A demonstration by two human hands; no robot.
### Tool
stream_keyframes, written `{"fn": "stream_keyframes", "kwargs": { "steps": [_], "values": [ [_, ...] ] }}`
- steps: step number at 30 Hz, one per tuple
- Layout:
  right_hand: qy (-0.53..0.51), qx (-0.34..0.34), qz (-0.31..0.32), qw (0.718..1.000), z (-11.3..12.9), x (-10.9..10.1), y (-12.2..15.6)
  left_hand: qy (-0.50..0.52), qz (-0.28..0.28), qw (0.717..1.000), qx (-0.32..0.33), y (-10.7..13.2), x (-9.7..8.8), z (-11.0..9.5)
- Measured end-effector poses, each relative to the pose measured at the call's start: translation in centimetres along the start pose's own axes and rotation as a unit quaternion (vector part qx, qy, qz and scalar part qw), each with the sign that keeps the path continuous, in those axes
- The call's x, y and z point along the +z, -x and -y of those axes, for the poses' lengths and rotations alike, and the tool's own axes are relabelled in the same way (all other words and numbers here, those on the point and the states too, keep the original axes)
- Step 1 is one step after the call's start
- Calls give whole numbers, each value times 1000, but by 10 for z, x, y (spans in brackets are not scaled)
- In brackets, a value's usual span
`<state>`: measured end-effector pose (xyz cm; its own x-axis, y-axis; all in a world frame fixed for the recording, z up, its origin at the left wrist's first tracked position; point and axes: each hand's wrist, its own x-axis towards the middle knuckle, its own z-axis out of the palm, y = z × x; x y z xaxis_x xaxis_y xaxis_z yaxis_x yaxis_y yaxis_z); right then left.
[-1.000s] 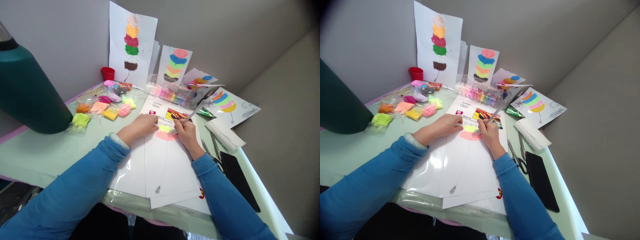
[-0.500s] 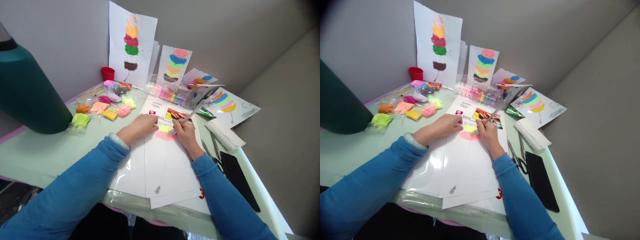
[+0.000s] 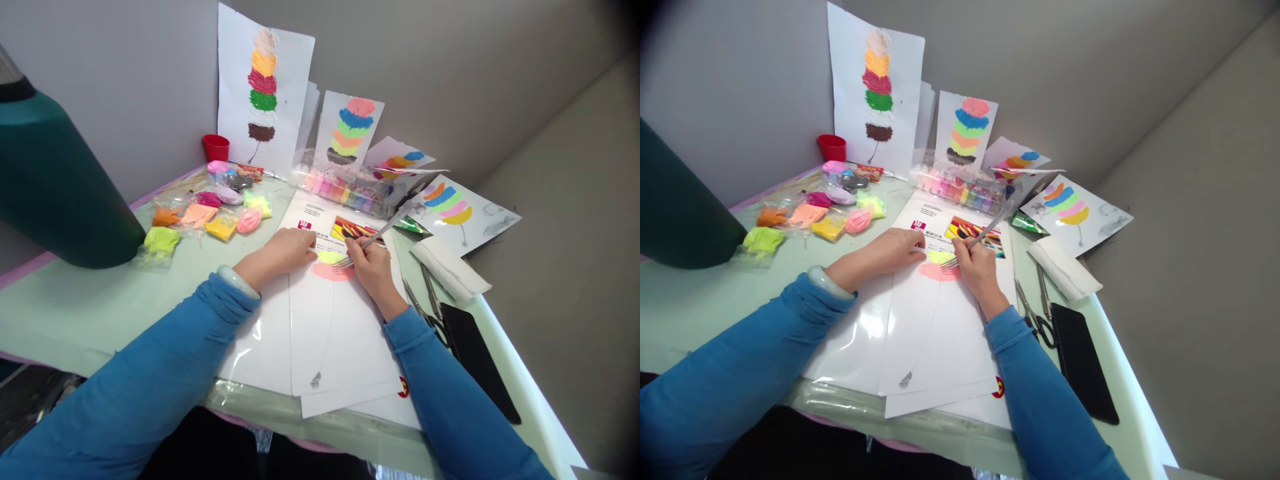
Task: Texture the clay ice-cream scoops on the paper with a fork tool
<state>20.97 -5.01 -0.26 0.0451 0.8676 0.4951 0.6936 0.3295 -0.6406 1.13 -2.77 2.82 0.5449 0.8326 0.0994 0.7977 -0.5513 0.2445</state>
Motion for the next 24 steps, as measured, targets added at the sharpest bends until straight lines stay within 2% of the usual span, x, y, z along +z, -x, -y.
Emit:
{"fn": "stream_keyframes", "kwargs": {
  "steps": [6,14,17,24],
  "values": [
    [7,-1,48,999,5,2,1,-5,-3,1000,2,0,-1,0],
    [45,6,13,999,-3,-1,-1,-1,6,1000,-5,0,0,0],
    [28,5,4,1000,-1,-1,0,6,8,1000,-4,0,0,0],
    [3,5,49,999,3,2,1,4,5,1000,-1,0,-1,-1]
  ]
}}
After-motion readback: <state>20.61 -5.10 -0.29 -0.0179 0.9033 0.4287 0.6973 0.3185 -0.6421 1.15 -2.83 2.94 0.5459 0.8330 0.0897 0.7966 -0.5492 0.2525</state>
